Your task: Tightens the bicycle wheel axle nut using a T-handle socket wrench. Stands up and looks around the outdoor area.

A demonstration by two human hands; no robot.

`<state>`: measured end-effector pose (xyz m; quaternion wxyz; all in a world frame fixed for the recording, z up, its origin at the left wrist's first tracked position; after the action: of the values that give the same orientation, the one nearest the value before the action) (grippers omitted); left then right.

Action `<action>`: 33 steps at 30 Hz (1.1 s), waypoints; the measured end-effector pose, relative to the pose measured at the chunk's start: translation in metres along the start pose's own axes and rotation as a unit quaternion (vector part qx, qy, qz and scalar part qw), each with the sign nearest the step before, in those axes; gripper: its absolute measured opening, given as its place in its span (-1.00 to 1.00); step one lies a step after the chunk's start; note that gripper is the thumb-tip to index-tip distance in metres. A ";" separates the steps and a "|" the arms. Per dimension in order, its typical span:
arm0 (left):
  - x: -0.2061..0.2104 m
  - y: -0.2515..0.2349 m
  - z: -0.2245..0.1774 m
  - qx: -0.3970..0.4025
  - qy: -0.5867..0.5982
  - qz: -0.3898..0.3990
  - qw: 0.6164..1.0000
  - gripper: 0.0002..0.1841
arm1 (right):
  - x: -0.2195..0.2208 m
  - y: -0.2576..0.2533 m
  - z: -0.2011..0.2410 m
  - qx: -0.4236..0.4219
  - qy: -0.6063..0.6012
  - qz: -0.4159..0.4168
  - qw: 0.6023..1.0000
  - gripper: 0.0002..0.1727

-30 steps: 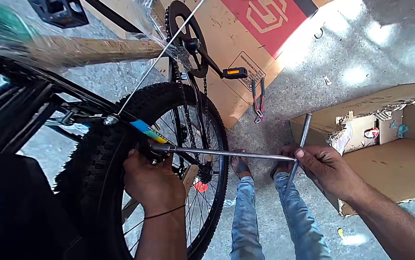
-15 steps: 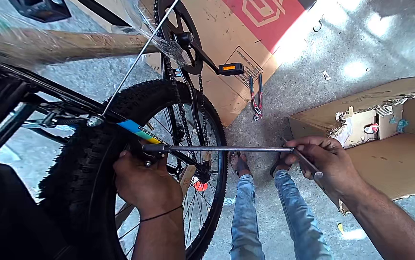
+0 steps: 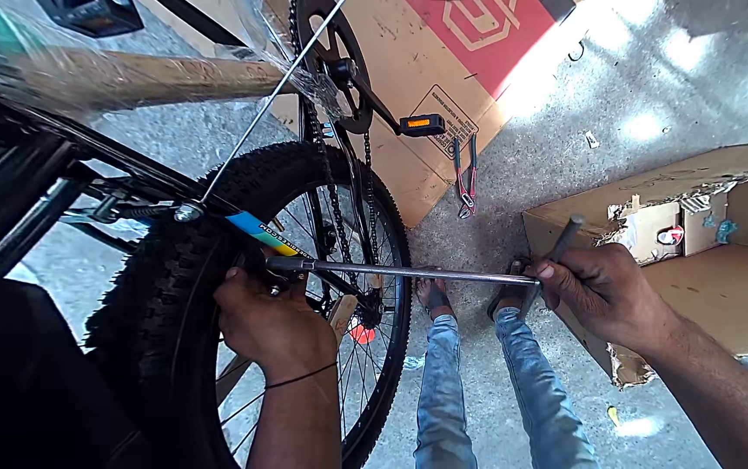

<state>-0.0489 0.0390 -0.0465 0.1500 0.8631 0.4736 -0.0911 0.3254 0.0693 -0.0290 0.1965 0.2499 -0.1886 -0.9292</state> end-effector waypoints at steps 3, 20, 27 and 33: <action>0.001 0.001 -0.001 -0.002 0.000 -0.007 1.000 -0.65 | 0.011 -0.011 -0.016 0.158 -0.164 0.059 0.972 -0.44; -0.001 0.004 0.009 -0.009 0.149 0.051 0.987 -0.57 | 0.019 0.006 -0.012 0.084 -0.218 0.108 0.966 -0.47; 0.001 0.002 0.007 -0.021 0.103 0.056 0.993 -0.61 | 0.008 0.008 -0.003 -0.040 -0.138 0.044 0.989 -0.25; 0.005 0.003 0.004 0.005 0.098 0.062 0.993 -0.52 | 0.010 0.015 0.006 -0.176 0.247 -0.086 0.949 -0.21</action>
<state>-0.0440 0.0402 -0.0511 0.1036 0.8963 0.4313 0.0006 0.3180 0.0535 -0.0216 0.1976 0.4480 0.0547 -0.8702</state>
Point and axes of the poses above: each hand's wrist, its own y-axis away from the middle knuckle, its own x-axis out of the palm, z = x × y, the point moved 8 cm from there along -y, towards the middle knuckle, and after that the axes turned 12 degrees about x, right-handed, at the moved point
